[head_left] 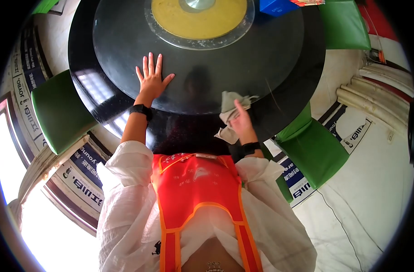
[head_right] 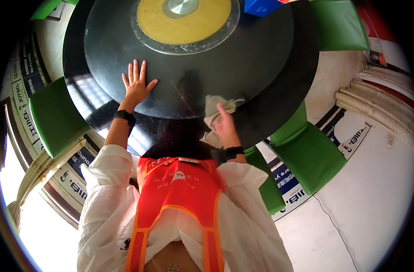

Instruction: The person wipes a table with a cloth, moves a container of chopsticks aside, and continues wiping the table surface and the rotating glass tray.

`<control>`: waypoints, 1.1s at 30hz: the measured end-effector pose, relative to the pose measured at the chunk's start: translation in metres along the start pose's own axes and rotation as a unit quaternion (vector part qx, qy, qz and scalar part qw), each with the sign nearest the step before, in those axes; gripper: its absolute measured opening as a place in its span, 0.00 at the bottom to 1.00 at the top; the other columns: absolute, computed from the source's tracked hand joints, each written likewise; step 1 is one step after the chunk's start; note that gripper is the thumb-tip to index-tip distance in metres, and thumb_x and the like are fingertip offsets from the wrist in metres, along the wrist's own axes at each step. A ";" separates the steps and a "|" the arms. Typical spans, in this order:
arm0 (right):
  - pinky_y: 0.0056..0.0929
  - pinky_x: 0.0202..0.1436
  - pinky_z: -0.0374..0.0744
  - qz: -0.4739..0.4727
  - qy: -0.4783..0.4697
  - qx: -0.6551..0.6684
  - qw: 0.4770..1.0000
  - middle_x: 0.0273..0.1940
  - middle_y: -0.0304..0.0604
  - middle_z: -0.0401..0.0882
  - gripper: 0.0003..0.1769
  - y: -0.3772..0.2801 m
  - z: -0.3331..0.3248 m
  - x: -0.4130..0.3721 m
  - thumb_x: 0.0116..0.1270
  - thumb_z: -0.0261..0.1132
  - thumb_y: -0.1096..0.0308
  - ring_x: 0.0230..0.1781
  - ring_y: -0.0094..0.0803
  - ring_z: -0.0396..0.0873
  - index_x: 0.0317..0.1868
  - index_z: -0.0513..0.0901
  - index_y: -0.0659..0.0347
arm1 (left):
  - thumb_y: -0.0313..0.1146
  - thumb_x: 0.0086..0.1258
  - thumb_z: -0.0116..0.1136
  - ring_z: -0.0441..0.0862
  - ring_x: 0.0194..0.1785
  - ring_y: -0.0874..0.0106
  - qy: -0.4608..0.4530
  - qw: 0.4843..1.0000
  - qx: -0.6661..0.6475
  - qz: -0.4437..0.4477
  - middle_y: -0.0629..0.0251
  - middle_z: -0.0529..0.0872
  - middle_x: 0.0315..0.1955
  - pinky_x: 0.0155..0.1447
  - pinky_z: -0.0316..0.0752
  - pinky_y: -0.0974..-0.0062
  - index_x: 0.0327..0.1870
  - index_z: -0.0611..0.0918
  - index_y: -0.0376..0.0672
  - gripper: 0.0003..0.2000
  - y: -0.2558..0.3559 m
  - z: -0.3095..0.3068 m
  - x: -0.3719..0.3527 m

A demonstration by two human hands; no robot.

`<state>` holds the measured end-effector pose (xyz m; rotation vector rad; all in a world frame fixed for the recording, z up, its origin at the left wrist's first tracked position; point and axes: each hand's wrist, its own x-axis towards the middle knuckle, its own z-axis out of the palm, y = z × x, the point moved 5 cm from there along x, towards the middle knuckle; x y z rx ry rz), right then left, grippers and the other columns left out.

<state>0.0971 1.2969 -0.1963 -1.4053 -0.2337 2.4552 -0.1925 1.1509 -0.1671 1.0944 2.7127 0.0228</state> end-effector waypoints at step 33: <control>0.35 0.59 0.68 0.123 -0.220 0.140 0.957 0.50 0.47 0.72 0.16 0.042 -0.050 0.019 0.65 0.53 0.70 0.53 0.36 0.71 0.52 0.69 0.66 | 0.62 0.55 0.50 0.26 0.69 0.46 -0.064 0.984 -0.159 -0.039 0.49 0.32 0.68 0.59 0.27 0.33 0.69 0.42 0.44 0.48 0.086 0.011 -0.020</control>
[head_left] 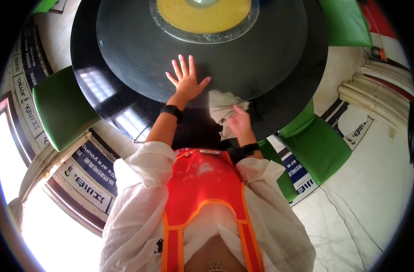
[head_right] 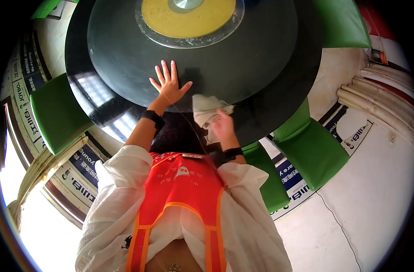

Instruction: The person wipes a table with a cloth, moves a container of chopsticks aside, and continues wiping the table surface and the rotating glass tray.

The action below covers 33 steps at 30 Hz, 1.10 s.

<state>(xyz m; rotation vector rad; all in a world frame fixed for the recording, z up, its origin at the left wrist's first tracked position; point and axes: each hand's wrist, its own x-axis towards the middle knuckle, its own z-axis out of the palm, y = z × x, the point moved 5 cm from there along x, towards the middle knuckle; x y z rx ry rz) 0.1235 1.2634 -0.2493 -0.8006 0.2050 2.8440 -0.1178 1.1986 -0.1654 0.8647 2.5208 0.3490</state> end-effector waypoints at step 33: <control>0.30 0.54 0.70 -0.116 0.309 -0.188 0.925 0.46 0.43 0.76 0.16 -0.015 0.046 0.003 0.61 0.62 0.65 0.49 0.32 0.73 0.47 0.73 0.63 | 0.63 0.53 0.51 0.27 0.69 0.47 -0.004 0.999 0.050 0.014 0.55 0.33 0.69 0.59 0.29 0.32 0.69 0.44 0.53 0.46 -0.011 -0.006 0.000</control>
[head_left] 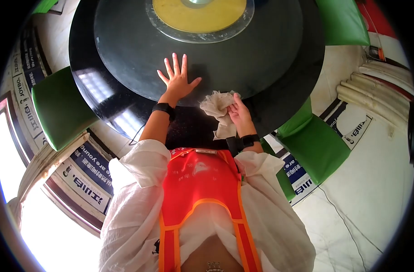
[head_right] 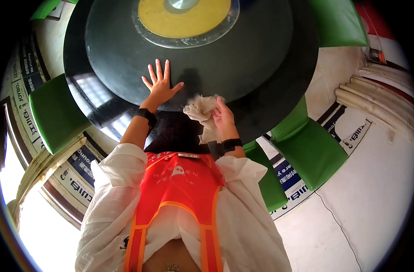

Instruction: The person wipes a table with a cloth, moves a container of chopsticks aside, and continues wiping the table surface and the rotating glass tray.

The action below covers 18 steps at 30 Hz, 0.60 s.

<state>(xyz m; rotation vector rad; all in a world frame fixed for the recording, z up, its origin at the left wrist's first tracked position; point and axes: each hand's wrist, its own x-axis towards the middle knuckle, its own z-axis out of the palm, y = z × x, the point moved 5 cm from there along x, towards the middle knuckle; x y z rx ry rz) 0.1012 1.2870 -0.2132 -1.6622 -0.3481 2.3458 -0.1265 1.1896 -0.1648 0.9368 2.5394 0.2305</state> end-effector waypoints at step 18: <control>0.28 0.56 0.68 -0.135 -0.106 0.184 0.968 0.44 0.41 0.76 0.08 -0.062 -0.037 -0.005 0.58 0.54 0.73 0.49 0.32 0.72 0.38 0.74 0.64 | 0.63 0.55 0.50 0.26 0.69 0.47 -0.013 1.000 0.015 -0.003 0.56 0.33 0.69 0.60 0.28 0.33 0.69 0.43 0.54 0.45 -0.002 -0.004 0.000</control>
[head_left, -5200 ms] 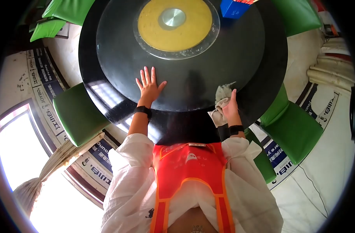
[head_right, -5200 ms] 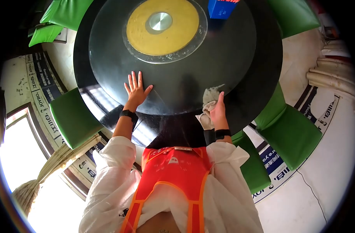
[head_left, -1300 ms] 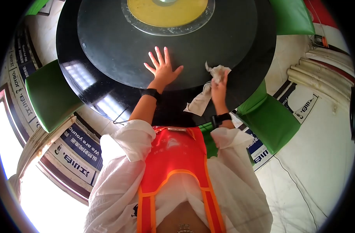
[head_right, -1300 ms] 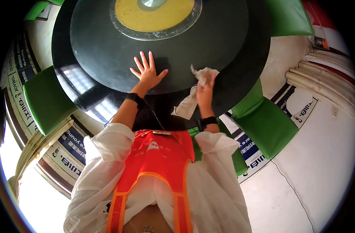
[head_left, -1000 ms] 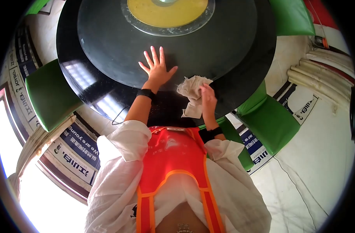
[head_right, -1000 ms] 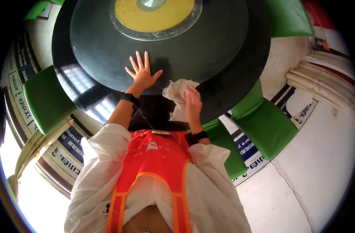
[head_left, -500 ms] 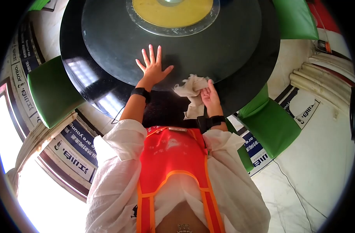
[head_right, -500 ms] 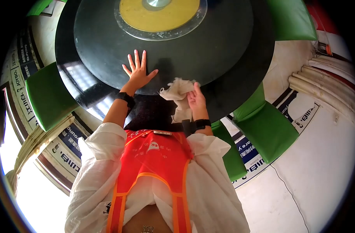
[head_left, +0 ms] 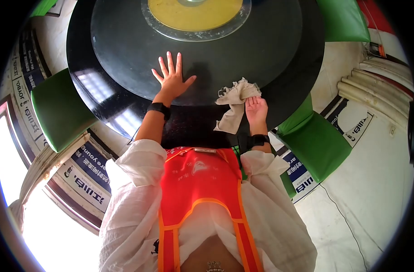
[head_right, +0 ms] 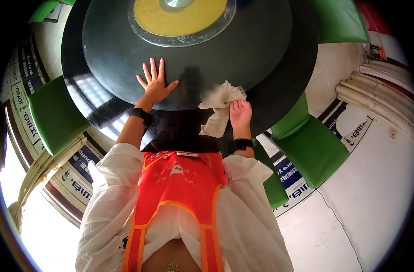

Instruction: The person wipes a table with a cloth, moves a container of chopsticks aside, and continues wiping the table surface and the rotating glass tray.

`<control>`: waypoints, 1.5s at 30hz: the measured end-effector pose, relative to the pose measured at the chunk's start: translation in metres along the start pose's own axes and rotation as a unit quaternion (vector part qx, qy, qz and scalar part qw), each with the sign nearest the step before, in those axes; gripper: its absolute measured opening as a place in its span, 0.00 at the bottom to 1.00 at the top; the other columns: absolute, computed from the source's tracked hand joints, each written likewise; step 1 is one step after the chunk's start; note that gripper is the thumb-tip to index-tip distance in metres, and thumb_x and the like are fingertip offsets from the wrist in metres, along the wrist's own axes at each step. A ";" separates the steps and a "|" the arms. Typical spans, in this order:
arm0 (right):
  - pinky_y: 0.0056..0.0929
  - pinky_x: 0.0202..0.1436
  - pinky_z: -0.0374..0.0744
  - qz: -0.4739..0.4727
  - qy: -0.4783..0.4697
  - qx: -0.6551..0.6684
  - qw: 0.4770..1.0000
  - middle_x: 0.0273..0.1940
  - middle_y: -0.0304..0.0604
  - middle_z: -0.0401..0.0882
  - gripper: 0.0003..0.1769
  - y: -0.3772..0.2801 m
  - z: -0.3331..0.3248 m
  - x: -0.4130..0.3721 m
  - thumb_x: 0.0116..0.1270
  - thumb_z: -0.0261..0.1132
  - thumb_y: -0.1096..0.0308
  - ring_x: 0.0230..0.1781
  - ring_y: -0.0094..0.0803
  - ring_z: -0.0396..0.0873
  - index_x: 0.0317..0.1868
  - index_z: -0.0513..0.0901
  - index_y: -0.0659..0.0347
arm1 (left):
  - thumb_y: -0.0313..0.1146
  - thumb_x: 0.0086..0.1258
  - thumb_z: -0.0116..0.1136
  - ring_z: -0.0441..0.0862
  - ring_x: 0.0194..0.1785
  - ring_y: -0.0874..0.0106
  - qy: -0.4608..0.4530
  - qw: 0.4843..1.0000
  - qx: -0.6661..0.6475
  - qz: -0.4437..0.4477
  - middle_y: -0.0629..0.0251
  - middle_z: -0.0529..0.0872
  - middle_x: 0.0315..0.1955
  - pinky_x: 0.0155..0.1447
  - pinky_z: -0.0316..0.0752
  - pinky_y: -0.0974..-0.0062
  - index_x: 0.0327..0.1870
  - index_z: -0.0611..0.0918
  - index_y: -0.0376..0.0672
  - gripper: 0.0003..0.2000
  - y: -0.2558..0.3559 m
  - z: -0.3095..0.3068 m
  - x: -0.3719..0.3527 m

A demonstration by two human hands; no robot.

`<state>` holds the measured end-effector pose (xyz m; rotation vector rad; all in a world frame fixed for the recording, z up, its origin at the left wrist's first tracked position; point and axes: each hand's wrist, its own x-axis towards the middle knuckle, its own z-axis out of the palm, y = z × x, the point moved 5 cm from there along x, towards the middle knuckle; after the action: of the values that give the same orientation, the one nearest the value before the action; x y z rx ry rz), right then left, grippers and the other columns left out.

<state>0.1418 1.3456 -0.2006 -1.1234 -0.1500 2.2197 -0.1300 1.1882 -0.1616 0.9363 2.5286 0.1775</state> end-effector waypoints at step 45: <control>0.25 0.44 0.76 0.132 0.028 -0.278 0.951 0.38 0.41 0.79 0.13 0.072 -0.002 -0.008 0.58 0.65 0.66 0.39 0.28 0.78 0.41 0.77 0.63 | 0.61 0.50 0.58 0.29 0.71 0.54 -0.010 0.996 0.065 0.055 0.63 0.36 0.69 0.64 0.30 0.40 0.69 0.45 0.59 0.47 -0.061 -0.029 0.016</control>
<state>0.1119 1.2833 -0.2228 -1.5785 -0.6703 2.4518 -0.1895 1.1533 -0.1572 1.1230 2.4967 0.0356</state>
